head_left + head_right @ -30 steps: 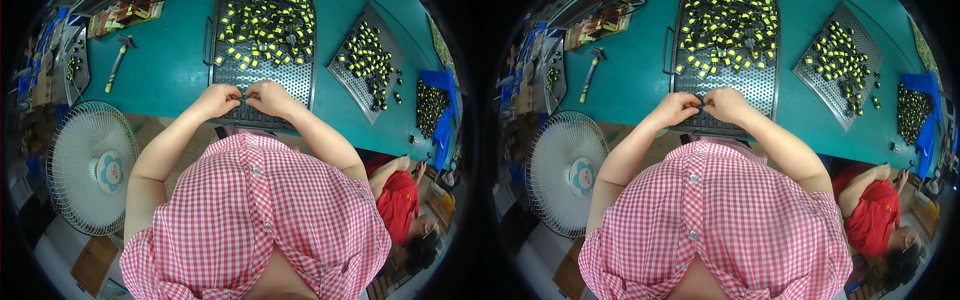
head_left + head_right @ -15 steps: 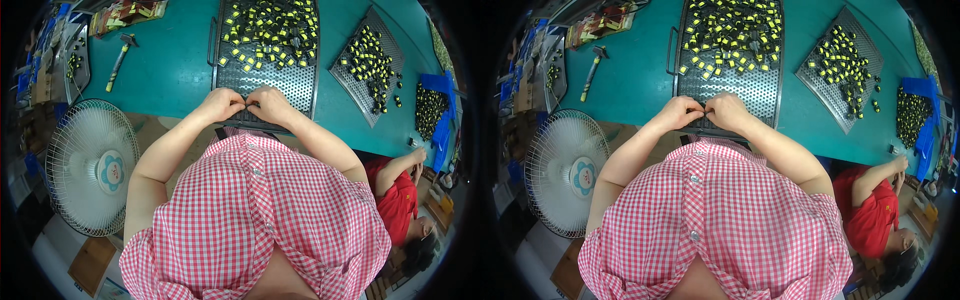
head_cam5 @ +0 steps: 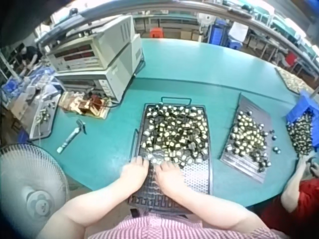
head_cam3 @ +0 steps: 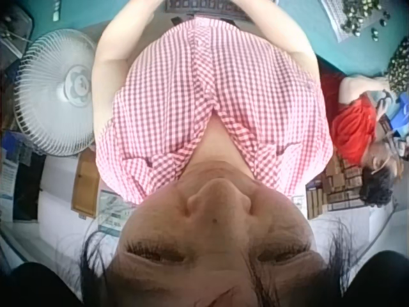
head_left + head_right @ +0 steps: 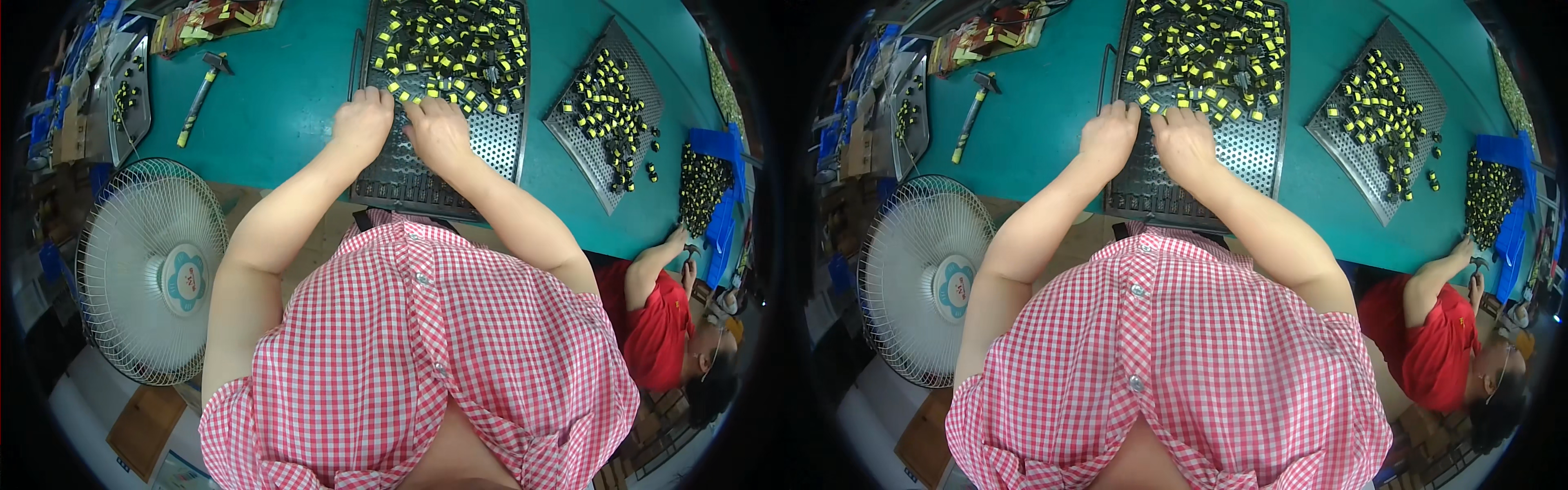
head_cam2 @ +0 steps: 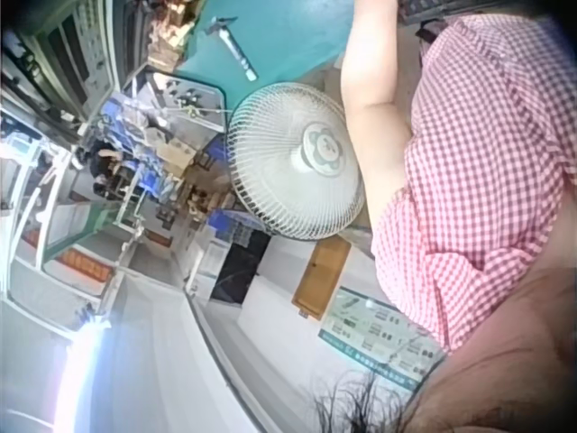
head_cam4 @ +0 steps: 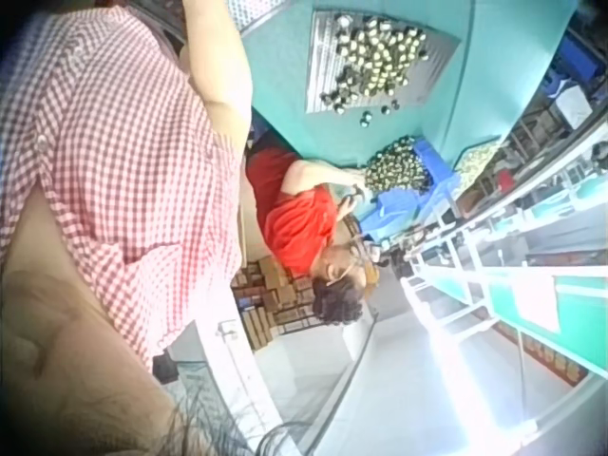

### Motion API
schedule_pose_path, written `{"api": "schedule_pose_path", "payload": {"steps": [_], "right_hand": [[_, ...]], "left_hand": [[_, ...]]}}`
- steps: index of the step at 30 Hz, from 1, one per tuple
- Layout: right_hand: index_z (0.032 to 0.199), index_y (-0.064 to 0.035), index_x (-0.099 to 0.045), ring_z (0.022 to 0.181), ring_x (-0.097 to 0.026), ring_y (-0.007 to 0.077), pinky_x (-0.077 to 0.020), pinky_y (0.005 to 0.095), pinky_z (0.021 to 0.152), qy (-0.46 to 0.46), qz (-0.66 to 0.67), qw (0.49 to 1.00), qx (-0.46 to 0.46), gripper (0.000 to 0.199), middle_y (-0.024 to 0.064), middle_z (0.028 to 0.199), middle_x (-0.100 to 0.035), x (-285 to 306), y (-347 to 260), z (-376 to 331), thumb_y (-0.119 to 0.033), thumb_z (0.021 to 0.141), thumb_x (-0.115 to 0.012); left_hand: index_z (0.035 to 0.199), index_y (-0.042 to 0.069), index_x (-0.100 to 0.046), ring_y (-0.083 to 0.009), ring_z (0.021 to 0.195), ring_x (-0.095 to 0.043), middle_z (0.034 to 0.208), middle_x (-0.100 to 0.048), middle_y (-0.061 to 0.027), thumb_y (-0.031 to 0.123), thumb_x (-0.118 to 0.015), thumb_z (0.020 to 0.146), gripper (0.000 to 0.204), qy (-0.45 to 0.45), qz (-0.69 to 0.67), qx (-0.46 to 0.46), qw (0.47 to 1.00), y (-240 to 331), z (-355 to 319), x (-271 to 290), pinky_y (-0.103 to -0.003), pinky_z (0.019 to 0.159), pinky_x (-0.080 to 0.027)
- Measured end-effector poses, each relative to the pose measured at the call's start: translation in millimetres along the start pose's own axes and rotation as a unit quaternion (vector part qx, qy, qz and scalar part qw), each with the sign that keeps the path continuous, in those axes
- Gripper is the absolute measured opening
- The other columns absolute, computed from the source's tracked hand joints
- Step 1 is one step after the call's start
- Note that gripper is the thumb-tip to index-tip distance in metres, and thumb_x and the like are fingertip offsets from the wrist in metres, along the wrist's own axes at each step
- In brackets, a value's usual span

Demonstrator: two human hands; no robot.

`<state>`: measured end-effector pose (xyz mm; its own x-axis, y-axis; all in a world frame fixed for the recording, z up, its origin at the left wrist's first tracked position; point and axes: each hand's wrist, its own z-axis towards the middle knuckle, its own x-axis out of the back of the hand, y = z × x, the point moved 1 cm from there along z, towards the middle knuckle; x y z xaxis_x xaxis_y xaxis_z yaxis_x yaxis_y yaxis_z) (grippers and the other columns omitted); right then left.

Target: The person places a perforated tray on a workbench, dumps electronic components onto it, and inserts the components one by one into the slots on the tray by hand.

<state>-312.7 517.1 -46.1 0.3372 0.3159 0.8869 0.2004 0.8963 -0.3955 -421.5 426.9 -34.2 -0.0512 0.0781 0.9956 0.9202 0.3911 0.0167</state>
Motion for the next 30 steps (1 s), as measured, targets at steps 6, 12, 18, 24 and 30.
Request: {"api": "schedule_pose_path", "payload": {"steps": [6, 12, 18, 24, 30], "right_hand": [[0.078, -0.0073, -0.056, 0.076, -0.053, 0.0249, -0.0416, 0.0358, 0.068, 0.037, -0.033, 0.998, 0.040, 0.010, 0.0081, 0.078, -0.052, -6.0, 2.6, -3.9, -0.007, 0.068, -0.057], [0.084, -0.0046, -0.056, 0.074, -0.056, 0.0261, -0.0444, 0.0378, 0.066, 0.034, 0.014, 0.999, 0.027, 0.022, 0.0086, 0.078, -0.055, -9.6, 6.0, -12.9, -0.006, 0.064, -0.064], [0.090, -0.0043, -0.054, 0.067, -0.060, 0.0251, -0.0499, 0.0364, 0.062, -0.064, 0.202, 0.971, -0.114, 0.026, 0.0114, 0.082, -0.059, 2.4, -15.7, -19.2, -0.008, 0.067, -0.065], [0.089, -0.0047, -0.057, 0.070, -0.062, 0.0251, -0.0501, 0.0357, 0.063, -0.115, 0.187, 0.973, -0.073, 0.029, 0.0114, 0.085, -0.060, 5.6, -6.0, -14.5, -0.012, 0.065, -0.071], [0.086, -0.0052, -0.057, 0.075, -0.059, 0.0282, -0.0442, 0.0402, 0.065, 0.012, 0.075, 0.996, -0.035, 0.026, 0.0103, 0.079, -0.059, 9.0, 6.4, 22.0, -0.013, 0.065, -0.071]], "left_hand": [[0.086, 0.003, -0.053, -0.0280, 0.081, -0.058, 0.084, -0.055, -0.0109, 0.005, -0.058, 0.069, 0.017, 0.055, -0.017, -0.074, 0.996, -10.8, -6.4, 0.8, -0.038, 0.063, -0.051], [0.088, 0.000, -0.054, -0.0371, 0.083, -0.057, 0.091, -0.056, -0.0166, 0.003, -0.062, 0.067, 0.022, -0.027, -0.218, -0.007, 0.976, -6.4, -26.3, 8.4, -0.043, 0.070, -0.048], [0.095, 0.002, -0.053, -0.0385, 0.086, -0.057, 0.092, -0.056, -0.0184, 0.003, -0.063, 0.066, 0.030, -0.088, -0.299, -0.025, 0.950, -7.1, -35.1, -5.0, -0.045, 0.073, -0.049], [0.101, 0.003, -0.054, -0.0367, 0.091, -0.056, 0.096, -0.055, -0.0158, 0.008, -0.071, 0.064, 0.041, -0.128, -0.322, 0.000, 0.938, -10.1, -37.6, -1.1, -0.043, 0.077, -0.048], [0.104, 0.010, -0.059, -0.0286, 0.094, -0.055, 0.100, -0.054, -0.0093, 0.015, -0.076, 0.063, 0.045, -0.073, -0.291, -0.026, 0.954, -1.7, -37.2, 6.4, -0.039, 0.077, -0.047]]}}
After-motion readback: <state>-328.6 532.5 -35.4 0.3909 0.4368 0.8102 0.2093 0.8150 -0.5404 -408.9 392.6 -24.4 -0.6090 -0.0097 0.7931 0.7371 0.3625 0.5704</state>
